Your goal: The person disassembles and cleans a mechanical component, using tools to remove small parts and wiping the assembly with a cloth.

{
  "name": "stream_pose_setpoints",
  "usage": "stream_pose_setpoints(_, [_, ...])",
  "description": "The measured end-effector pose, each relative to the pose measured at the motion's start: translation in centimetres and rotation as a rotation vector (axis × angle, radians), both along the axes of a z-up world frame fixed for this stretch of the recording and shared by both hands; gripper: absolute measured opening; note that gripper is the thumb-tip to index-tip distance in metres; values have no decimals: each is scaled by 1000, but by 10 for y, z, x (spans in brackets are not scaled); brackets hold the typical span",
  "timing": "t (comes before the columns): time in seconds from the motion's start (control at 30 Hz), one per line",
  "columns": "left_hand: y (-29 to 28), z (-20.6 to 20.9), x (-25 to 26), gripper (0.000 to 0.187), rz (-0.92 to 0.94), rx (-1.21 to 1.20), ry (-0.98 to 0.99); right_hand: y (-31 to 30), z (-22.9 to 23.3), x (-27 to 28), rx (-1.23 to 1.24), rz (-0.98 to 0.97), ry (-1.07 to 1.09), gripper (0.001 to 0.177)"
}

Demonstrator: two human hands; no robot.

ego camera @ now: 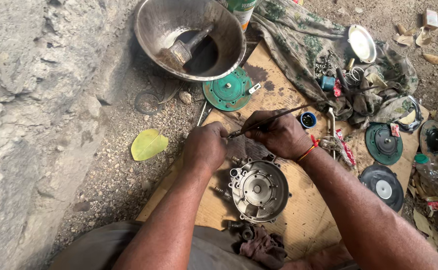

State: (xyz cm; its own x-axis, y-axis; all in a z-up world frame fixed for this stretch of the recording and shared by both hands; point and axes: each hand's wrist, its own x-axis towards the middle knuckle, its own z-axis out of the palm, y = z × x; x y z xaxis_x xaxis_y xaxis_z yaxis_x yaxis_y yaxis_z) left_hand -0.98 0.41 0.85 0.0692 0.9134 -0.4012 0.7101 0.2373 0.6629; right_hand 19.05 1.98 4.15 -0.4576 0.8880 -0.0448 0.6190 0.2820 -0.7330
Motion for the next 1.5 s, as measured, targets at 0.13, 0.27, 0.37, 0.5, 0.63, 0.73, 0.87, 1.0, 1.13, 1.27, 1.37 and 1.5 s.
stream_pose_setpoints(0.13, [0,0,-1,13,-16,29,9,-1,-9,-2,12,43,14,10])
stream_pose_setpoints(0.27, [1,-6,-2,15,-43,86,41,1,-10,-2,77,103,-77,12])
stream_pose_setpoints(0.37, [-2,-9,-1,16,-39,109,21,5,-4,2,-1,163,-152,12])
stream_pose_setpoints(0.5, [-3,-9,-1,14,-40,115,33,1,0,14,12,207,-5,11])
stream_pose_setpoints(0.63, [-5,-12,0,14,-50,167,71,2,-12,13,-69,80,61,11])
stream_pose_setpoints(0.73, [1,-10,-2,16,-33,183,54,-1,-15,8,5,130,23,12])
stream_pose_setpoints(0.87, [1,-13,-1,20,-4,52,27,-6,-17,3,42,120,39,13])
stream_pose_setpoints(1.0, [0,-4,-2,16,51,-41,-52,-6,-10,13,70,175,-2,10])
stream_pose_setpoints(1.13, [2,-1,-2,18,15,-50,27,-8,-12,12,17,78,19,12])
stream_pose_setpoints(1.27, [1,-13,2,22,34,-76,-29,-6,-15,5,92,72,-43,12])
stream_pose_setpoints(1.37, [7,-24,-2,25,17,2,16,-8,-10,-1,75,110,-9,10])
stream_pose_setpoints(1.5, [13,-30,-7,18,-27,110,-25,-9,14,17,4,10,53,10])
